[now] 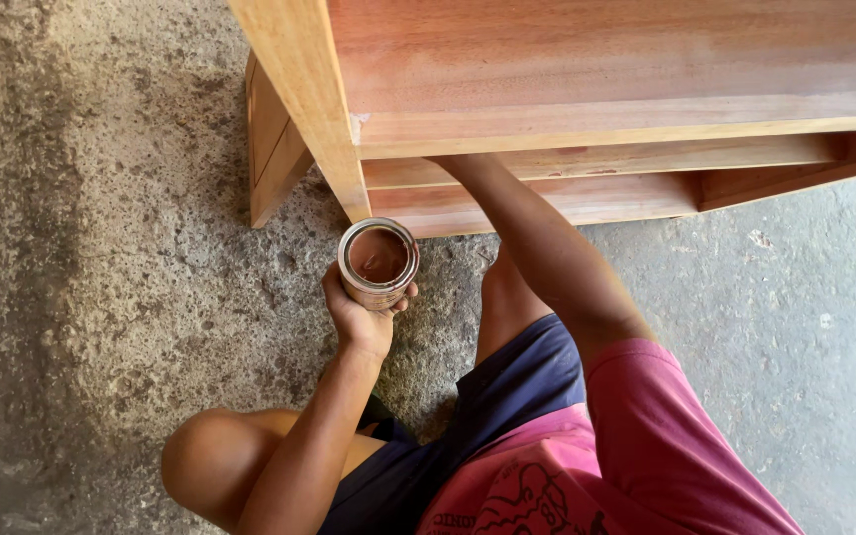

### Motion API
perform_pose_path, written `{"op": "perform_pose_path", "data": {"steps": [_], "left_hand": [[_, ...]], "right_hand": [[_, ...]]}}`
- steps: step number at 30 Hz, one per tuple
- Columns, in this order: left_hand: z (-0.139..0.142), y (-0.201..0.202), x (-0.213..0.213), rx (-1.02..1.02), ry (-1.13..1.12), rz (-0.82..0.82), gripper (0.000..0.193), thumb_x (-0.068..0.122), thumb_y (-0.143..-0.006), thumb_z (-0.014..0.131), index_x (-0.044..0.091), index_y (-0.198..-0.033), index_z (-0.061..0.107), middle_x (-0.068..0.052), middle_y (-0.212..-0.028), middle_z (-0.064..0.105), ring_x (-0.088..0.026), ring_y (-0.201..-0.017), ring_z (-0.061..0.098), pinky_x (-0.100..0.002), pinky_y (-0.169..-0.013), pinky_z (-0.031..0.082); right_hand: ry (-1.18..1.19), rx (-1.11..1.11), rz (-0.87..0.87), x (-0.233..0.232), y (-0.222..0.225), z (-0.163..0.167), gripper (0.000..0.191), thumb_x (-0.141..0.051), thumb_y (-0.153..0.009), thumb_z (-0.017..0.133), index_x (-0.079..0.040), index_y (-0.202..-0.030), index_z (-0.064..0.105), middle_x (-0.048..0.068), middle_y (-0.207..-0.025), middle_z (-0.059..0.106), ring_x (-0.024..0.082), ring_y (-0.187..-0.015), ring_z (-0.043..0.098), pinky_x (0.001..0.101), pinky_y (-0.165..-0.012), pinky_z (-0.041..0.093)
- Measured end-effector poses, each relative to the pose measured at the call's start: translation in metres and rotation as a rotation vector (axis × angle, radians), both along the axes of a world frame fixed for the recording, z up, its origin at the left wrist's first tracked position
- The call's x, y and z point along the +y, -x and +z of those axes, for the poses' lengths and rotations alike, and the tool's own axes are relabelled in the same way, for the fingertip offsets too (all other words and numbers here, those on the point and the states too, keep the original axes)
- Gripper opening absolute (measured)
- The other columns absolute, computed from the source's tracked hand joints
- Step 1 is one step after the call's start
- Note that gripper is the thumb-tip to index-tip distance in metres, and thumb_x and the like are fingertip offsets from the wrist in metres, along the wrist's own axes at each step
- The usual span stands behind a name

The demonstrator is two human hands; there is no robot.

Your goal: The person sits on the ground applying wood stain to the underside and inner edges of a wooden shelf unit. They hold a can of stain in one hand and brush the stain onto the wood with a brush in the other hand, working along the boards and shelf edges.

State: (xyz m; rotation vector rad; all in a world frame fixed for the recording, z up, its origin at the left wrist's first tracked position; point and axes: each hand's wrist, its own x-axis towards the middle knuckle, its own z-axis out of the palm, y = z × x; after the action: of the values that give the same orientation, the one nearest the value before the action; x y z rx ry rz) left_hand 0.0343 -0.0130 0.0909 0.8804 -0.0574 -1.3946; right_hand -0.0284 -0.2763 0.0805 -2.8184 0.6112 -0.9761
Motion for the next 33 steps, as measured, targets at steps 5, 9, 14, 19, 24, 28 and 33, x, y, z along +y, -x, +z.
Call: {"op": "perform_pose_path", "data": {"steps": [5, 9, 14, 19, 24, 28, 33], "left_hand": [[-0.003, -0.004, -0.001, 0.055, -0.008, 0.043, 0.067, 0.054, -0.1, 0.022, 0.005, -0.119, 0.063, -0.011, -0.09, 0.072, -0.026, -0.06, 0.067, -0.03, -0.043, 0.046], [0.0, -0.011, 0.002, 0.072, 0.048, 0.063, 0.066, 0.055, -0.099, 0.023, 0.006, -0.12, 0.063, -0.011, -0.094, 0.073, -0.027, -0.061, 0.066, -0.03, -0.043, 0.045], [0.005, -0.014, 0.001, 0.066, 0.025, 0.096, 0.066, 0.054, -0.1, 0.026, 0.004, -0.122, 0.065, -0.012, -0.096, 0.073, -0.025, -0.062, 0.065, -0.03, -0.045, 0.046], [0.009, -0.016, 0.002, 0.054, -0.01, 0.116, 0.065, 0.053, -0.097, 0.026, 0.006, -0.12, 0.064, -0.012, -0.093, 0.074, -0.026, -0.058, 0.065, -0.029, -0.042, 0.045], [0.003, -0.015, -0.004, 0.052, -0.011, 0.113, 0.071, 0.054, -0.098, 0.018, 0.006, -0.121, 0.065, -0.012, -0.092, 0.074, -0.025, -0.058, 0.064, -0.029, -0.041, 0.044], [-0.005, -0.014, -0.003, 0.012, 0.021, 0.11, 0.075, 0.059, -0.102, 0.014, 0.007, -0.121, 0.064, -0.012, -0.086, 0.07, -0.024, -0.058, 0.064, -0.03, -0.041, 0.044], [-0.003, -0.016, -0.008, 0.045, -0.006, 0.078, 0.067, 0.054, -0.101, 0.02, 0.005, -0.117, 0.063, -0.01, -0.086, 0.072, -0.024, -0.058, 0.066, -0.03, -0.041, 0.045]], "right_hand": [[-0.169, 0.114, -0.097, 0.038, 0.005, -0.003, 0.018, -0.02, -0.098, 0.067, -0.008, -0.11, 0.072, 0.013, -0.093, 0.074, 0.031, -0.081, 0.071, 0.0445, -0.069, 0.055], [-0.273, -0.028, -0.051, 0.042, 0.01, 0.002, 0.015, -0.014, -0.095, 0.067, -0.006, -0.106, 0.073, 0.016, -0.091, 0.073, 0.035, -0.081, 0.07, 0.0466, -0.069, 0.054], [0.23, 0.155, -0.076, 0.043, -0.014, -0.007, 0.014, -0.008, -0.094, 0.066, 0.0, -0.105, 0.071, 0.017, -0.09, 0.072, 0.034, -0.079, 0.069, 0.0454, -0.063, 0.053], [-0.336, 0.055, -0.152, 0.055, -0.01, -0.004, 0.013, -0.016, -0.097, 0.065, -0.005, -0.099, 0.071, 0.017, -0.089, 0.072, 0.033, -0.08, 0.069, 0.0453, -0.069, 0.053], [-0.36, -0.079, -0.042, 0.043, -0.026, 0.003, 0.015, -0.014, -0.096, 0.064, -0.002, -0.1, 0.072, 0.019, -0.091, 0.072, 0.037, -0.081, 0.069, 0.0486, -0.067, 0.053], [-0.159, 0.082, -0.195, 0.053, -0.018, 0.004, 0.014, -0.017, -0.086, 0.068, -0.005, -0.093, 0.073, 0.021, -0.089, 0.07, 0.04, -0.083, 0.068, 0.0516, -0.071, 0.053], [0.114, 0.178, -0.114, -0.001, -0.019, 0.021, 0.016, -0.017, -0.097, 0.066, -0.004, -0.101, 0.073, 0.019, -0.089, 0.07, 0.039, -0.08, 0.067, 0.0513, -0.066, 0.051]]}}
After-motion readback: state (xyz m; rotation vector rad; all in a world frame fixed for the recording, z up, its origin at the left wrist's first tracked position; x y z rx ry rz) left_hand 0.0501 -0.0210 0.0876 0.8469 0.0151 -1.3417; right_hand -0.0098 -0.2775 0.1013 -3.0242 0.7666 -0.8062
